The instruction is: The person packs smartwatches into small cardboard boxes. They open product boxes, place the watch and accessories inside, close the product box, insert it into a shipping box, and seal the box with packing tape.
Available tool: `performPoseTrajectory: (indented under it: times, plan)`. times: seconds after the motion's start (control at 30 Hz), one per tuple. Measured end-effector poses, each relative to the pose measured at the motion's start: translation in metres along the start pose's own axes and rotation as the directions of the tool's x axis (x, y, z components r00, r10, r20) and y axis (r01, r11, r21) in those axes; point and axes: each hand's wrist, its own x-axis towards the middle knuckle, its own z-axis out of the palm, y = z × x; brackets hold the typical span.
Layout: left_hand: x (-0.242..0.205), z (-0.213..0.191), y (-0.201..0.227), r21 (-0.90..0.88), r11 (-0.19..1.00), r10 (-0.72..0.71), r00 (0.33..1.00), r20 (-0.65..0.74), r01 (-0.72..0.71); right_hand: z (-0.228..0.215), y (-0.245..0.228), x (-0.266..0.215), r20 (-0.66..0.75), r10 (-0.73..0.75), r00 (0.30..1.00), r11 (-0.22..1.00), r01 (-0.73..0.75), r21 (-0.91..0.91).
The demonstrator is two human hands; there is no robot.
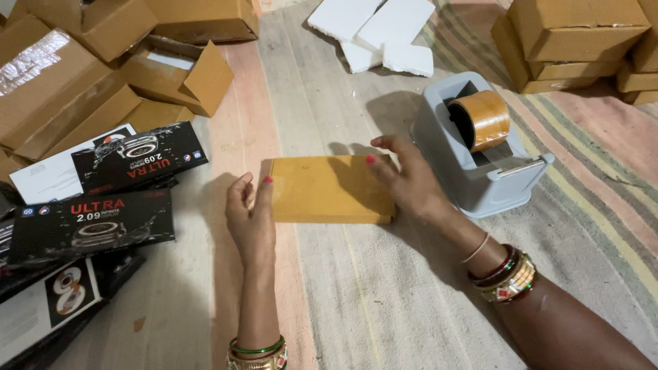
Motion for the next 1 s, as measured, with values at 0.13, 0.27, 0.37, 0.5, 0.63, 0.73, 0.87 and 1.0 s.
performPoseTrajectory:
  times: [0.13, 0.27, 0.37, 0.5, 0.63, 0.73, 0.87, 1.0]
  plan:
    - [-0.006, 0.008, 0.003, 0.048, 0.992, -0.119, 0.976, 0.180, 0.113, 0.019, -0.006, -0.010, 0.153, 0.161, 0.975, 0.859, -0.062, -0.508]
    - [-0.008, 0.013, 0.008, 0.265, 0.957, -0.170, 0.967, 0.189, 0.117, 0.028, -0.002, -0.010, 0.253, 0.197, 0.947, 0.730, 0.030, -0.683]
    - [-0.006, 0.012, 0.004, 0.250, 0.965, -0.130, 0.975, 0.181, 0.082, 0.025, -0.002, -0.009, 0.255, -0.018, 0.967, 0.706, 0.193, -0.682]
    - [0.002, 0.009, -0.016, 0.135, 0.989, -0.078, 0.987, 0.138, 0.059, 0.002, -0.017, -0.001, 0.408, 0.116, 0.906, 0.758, 0.184, -0.625]
    - [0.014, 0.005, -0.033, -0.291, 0.956, 0.065, 0.991, 0.116, -0.029, -0.010, -0.043, -0.010, 0.357, -0.139, 0.924, 0.778, 0.325, -0.538]
    - [0.017, 0.000, -0.033, -0.529, 0.846, 0.080, 0.997, 0.000, -0.068, -0.011, -0.058, -0.018, 0.198, -0.421, 0.885, 0.715, 0.459, -0.527]
    - [0.013, -0.010, -0.020, -0.647, 0.758, 0.013, 0.993, -0.117, -0.086, -0.053, -0.050, -0.016, -0.034, -0.673, 0.739, 0.564, 0.484, -0.669]
    - [0.011, -0.010, -0.010, -0.609, 0.793, -0.102, 0.992, -0.074, 0.036, -0.152, -0.013, 0.009, -0.346, -0.801, 0.489, 0.509, 0.253, -0.823]
